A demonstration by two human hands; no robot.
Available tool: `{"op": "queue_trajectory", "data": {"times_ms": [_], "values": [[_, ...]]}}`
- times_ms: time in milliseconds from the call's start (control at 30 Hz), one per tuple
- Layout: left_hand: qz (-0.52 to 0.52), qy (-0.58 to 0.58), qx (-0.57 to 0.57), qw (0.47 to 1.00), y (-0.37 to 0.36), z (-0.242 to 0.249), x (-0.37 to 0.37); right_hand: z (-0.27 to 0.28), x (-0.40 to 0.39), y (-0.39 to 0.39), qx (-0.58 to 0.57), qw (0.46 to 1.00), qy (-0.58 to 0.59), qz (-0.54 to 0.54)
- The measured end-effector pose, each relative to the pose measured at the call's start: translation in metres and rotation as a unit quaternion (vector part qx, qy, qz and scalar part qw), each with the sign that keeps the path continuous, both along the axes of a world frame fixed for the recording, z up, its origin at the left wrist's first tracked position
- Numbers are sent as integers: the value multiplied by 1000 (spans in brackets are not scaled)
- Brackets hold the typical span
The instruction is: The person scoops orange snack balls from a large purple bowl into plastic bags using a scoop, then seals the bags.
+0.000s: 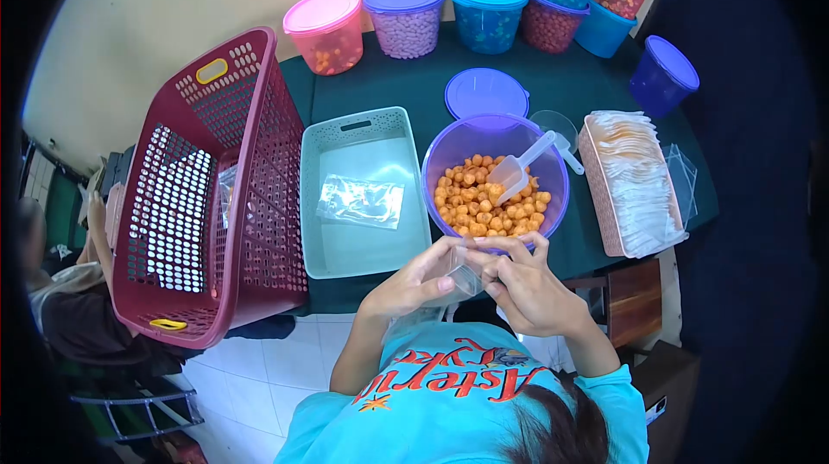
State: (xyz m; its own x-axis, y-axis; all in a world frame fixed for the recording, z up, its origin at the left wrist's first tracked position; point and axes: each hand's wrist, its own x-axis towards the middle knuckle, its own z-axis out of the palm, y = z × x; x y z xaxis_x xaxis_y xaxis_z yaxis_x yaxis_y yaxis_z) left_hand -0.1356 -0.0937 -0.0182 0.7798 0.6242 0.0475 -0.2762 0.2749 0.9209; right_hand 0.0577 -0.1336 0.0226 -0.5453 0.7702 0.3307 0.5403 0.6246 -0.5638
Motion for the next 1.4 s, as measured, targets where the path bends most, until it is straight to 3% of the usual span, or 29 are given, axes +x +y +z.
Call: {"op": "queue_trajectory", "data": {"times_ms": [267, 333, 367, 467, 533, 567, 633, 833, 933, 1067, 1167, 1333, 1400], "values": [[1, -85, -104, 991, -12, -31, 30, 19, 45, 23, -77, 983, -62, 154], [24, -57, -152, 986, -16, -23, 33, 25, 61, 42, -91, 980, 61, 169], [80, -35, -134, 987, -18, -22, 34, 23, 68, 52, -62, 989, 84, 102], [186, -86, -44, 978, -23, -30, 31, 14, 80, 103, 88, 992, -92, -25], [240, -64, -57, 967, -27, -17, 29, -12, 89, 131, 141, 955, -254, -55], [330, -3, -10, 944, -28, -12, 29, -19, 89, 137, 145, 955, -252, -51], [445, 98, 76, 887, -31, -14, 28, -30, 85, 144, 97, 917, -388, -6], [458, 161, 163, 859, -46, -26, 35, -61, 74, 162, 142, 936, -319, 57], [457, 154, 149, 863, -51, -31, 43, -66, 71, 178, 124, 944, -289, 96], [459, 169, 169, 856, -51, -37, 46, -60, 76, 186, 67, 935, -321, 133], [460, 183, 173, 851, -50, -38, 44, -46, 78, 183, -28, 957, -238, 167], [442, 202, 176, 856, -43, -31, 34, -56, 64, 168, -38, 955, -227, 187], [438, 201, 187, 856, -39, -30, 29, -63, 60, 169, -107, 949, -200, 221]]}}
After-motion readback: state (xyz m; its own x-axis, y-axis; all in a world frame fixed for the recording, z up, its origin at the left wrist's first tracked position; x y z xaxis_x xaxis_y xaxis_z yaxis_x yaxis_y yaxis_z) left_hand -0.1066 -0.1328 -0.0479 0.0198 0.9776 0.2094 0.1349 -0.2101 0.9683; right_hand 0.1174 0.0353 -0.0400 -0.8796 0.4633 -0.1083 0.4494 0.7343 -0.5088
